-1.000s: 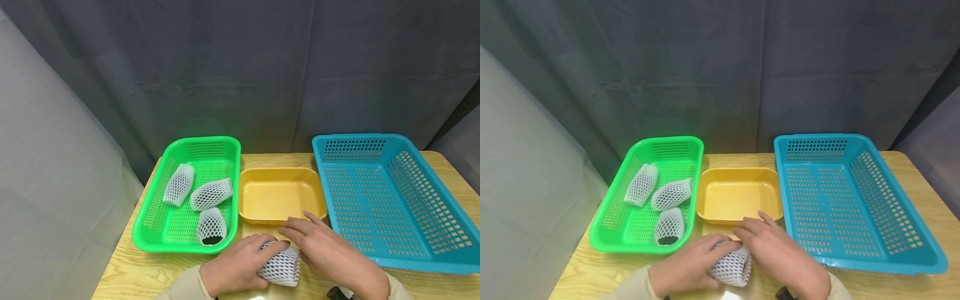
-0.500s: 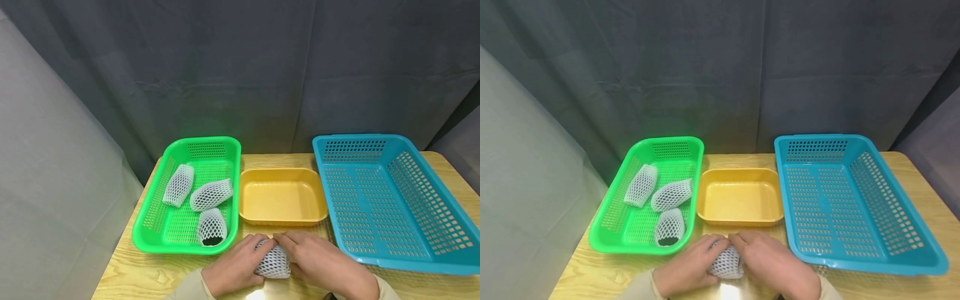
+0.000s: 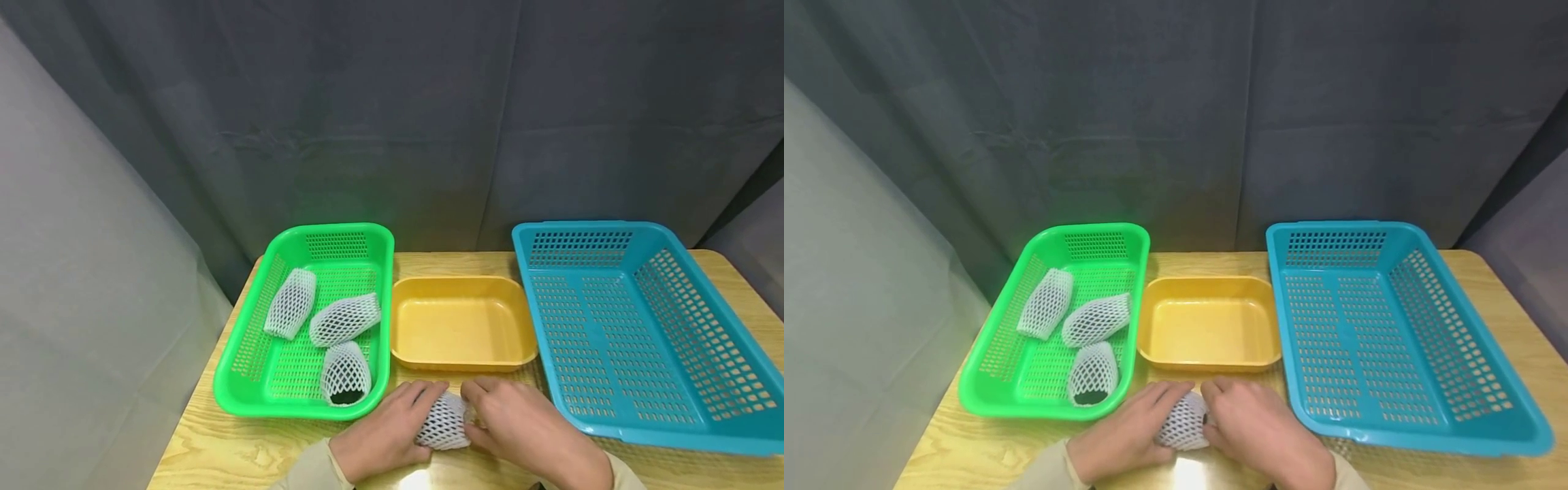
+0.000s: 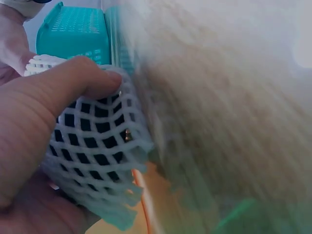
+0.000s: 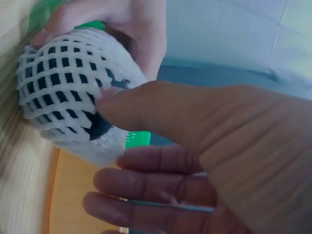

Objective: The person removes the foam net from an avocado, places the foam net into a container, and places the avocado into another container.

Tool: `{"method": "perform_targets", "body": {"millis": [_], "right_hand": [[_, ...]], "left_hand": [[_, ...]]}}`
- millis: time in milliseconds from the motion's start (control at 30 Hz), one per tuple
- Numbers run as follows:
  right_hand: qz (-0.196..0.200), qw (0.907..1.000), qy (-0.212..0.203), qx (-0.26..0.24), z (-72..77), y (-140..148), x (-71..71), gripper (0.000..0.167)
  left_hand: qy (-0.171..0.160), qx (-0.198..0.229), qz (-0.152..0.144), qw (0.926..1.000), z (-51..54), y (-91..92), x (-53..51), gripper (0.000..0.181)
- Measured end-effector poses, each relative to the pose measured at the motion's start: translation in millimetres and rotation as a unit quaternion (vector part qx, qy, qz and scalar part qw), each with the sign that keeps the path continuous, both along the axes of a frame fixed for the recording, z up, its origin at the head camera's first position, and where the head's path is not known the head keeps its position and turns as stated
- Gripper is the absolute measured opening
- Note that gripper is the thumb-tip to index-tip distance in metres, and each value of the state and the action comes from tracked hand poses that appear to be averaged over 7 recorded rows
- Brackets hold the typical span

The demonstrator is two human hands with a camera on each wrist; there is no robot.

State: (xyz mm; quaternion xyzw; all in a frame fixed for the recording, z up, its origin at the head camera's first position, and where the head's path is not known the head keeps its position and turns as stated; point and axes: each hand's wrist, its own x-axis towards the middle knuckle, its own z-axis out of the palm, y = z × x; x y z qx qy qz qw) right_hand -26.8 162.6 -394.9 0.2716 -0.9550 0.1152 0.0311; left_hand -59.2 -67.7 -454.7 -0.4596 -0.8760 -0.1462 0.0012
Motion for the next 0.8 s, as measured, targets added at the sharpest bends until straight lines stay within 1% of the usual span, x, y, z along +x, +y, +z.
{"method": "perform_targets", "body": {"millis": [100,200,333,400,567,700,800], "right_hand": [[0.001,1.0,-0.007,0.001,-1.1,1,-0.5,0.022],[0.012,0.9994,-0.033,0.007,-3.0,1,-1.5,0.022],[0.024,0.9966,-0.077,0.017,-5.7,1,-1.9,0.021],[0.027,0.9963,-0.08,0.015,-6.8,1,-2.0,0.021],[0.04,0.998,-0.049,-0.002,-9.4,2,-3.2,0.021],[0.049,0.9984,-0.025,-0.011,-12.7,2,-3.5,0.023],[0.051,0.9984,-0.017,-0.014,-14.8,3,-3.6,0.023]], "left_hand": [[-0.011,-0.004,0.002,0.9999,-1.0,0.4,-1.5,0.096],[-0.027,-0.006,0.007,0.9996,-1.9,0.8,-3.0,0.097],[-0.037,-0.01,0.01,0.9992,-1.5,0.7,-4.1,0.1],[-0.04,-0.014,0.009,0.9991,-0.9,0.5,-4.1,0.102],[-0.043,-0.021,0.006,0.9988,0.4,0.1,-3.3,0.108],[-0.032,-0.009,0.0,0.9995,-1.4,-0.9,-3.3,0.109],[-0.026,0.001,-0.004,0.9996,-3.6,-1.7,-4.0,0.111]]}}
